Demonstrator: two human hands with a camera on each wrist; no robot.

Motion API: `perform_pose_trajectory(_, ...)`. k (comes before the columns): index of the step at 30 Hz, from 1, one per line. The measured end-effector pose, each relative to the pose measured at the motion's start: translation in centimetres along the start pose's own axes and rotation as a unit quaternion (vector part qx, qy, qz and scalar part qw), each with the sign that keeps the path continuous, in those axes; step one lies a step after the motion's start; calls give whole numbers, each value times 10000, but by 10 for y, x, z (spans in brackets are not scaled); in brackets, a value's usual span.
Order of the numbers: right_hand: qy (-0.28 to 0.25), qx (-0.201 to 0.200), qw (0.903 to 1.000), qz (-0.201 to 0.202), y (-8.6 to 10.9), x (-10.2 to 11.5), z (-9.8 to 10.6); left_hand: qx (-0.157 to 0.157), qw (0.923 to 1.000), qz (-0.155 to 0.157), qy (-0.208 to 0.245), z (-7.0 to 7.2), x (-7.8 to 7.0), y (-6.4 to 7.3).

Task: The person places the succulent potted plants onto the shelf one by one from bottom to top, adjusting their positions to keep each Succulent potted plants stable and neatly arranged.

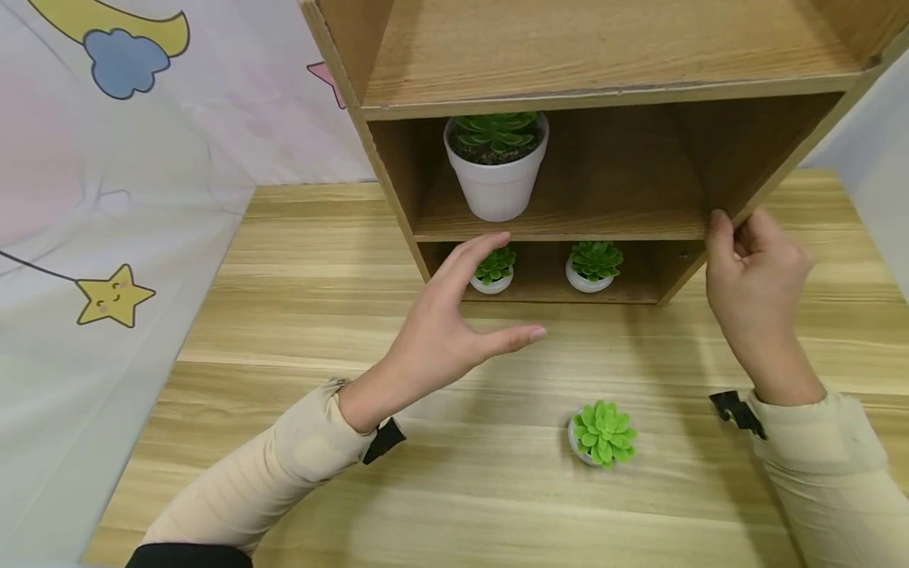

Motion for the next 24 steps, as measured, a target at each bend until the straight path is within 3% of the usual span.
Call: perform_pose_trajectory(24,119,-21,9999,48,0,1,1,447,9988,113,149,-18,7,4)
Point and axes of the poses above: each hand's wrist, its own y-axis away from the middle knuckle, its own z-axis out of the back of the hand, x = y × z, the point moved 9 cm from there along -y, towards the middle knuckle, and after that the axes turned 3 degrees about x, right-handed, at the moved point
